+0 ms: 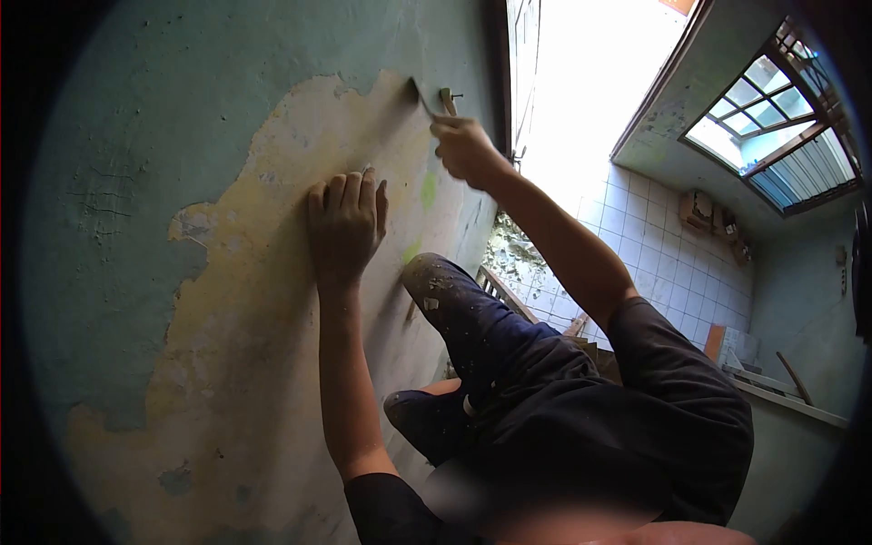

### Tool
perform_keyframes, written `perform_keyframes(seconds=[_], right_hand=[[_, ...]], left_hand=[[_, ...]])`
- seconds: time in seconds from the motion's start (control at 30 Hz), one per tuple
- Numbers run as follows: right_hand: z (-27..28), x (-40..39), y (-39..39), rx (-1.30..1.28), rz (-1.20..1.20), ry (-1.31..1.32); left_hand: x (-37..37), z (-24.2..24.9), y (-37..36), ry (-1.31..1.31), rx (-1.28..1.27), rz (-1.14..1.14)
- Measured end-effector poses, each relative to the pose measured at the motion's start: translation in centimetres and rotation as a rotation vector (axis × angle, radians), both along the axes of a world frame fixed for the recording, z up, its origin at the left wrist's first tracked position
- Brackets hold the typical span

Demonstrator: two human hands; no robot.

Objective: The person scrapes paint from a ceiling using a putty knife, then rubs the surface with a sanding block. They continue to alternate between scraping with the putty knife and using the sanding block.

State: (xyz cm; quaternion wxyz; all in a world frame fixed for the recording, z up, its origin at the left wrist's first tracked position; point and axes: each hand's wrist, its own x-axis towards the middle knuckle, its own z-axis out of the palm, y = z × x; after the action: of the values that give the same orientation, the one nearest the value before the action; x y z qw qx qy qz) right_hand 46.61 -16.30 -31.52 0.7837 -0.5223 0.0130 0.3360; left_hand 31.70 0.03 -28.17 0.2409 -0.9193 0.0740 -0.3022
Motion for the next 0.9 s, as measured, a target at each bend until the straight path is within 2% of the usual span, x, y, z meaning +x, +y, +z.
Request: perform_keyframes(seconds=[0.03, 0.17, 0.3, 0.33, 0.37, 0.43, 0.5, 0.53, 0.57, 0.67, 0.7, 0.77, 0.8, 0.83, 0.9], right_hand=[[-0.1, -1.2, 0.1, -0.156, 0.039, -0.217], [-1.3, 0.1, 0.0, -0.163, 0.011, -0.238], [0.9, -2.4, -0.4, -0.212, 0.061, -0.286], [-0.1, -1.4, -0.2, -0.177, 0.055, -0.245], [-2.3, 1.0, 0.2, 0.127, 0.018, -0.022], [-0.8, 1.5, 0.0, -0.147, -0.001, -0.19], [0.4, -1.2, -0.5, -0.154, 0.086, -0.225], [0.7, -2.1, -0.3, -0.239, 0.071, -0.281], [0.1, -1.1, -0.4, -0.243, 0.074, -0.281], [-5.0, 4.2, -0.2, 0.004, 0.023, 0.019], [-3.7, 2.7, -0.2, 0.012, 0.021, 0.015], [-0.3, -1.9, -0.6, -0.174, 0.131, -0.177], [-2.8, -0.8, 0.1, -0.055, 0.082, -0.205], [-10.8, 4.2, 1.1, -0.196, 0.277, -0.993], [-4.5, 3.5, -0.5, -0.041, 0.055, -0.015]], left_hand=[[0.0, 0.3, 0.0, -0.001, 0.001, 0.004], [0.1, 0.0, 0.0, -0.004, 0.007, -0.002], [0.0, 0.5, -0.5, 0.009, 0.018, 0.023], [-0.1, 0.4, -0.5, 0.011, 0.015, 0.027], [0.1, 0.2, -0.3, 0.002, 0.019, 0.018], [0.1, 0.3, -0.4, -0.008, 0.029, 0.01], [0.0, 0.3, -0.5, 0.016, 0.029, 0.034], [0.2, 0.3, -0.4, 0.016, 0.025, 0.036], [0.3, 0.3, -0.3, 0.006, 0.025, 0.031], [0.1, -0.2, -0.7, 0.005, 0.017, 0.023], [0.3, 0.1, -0.5, 0.004, 0.016, 0.025], [0.4, 0.4, -0.4, 0.004, 0.033, 0.037], [0.3, 0.3, -0.5, 0.014, 0.041, 0.047], [0.1, 0.1, -0.6, 0.023, 0.034, 0.049], [0.3, 0.1, -0.4, 0.019, 0.023, 0.026]])
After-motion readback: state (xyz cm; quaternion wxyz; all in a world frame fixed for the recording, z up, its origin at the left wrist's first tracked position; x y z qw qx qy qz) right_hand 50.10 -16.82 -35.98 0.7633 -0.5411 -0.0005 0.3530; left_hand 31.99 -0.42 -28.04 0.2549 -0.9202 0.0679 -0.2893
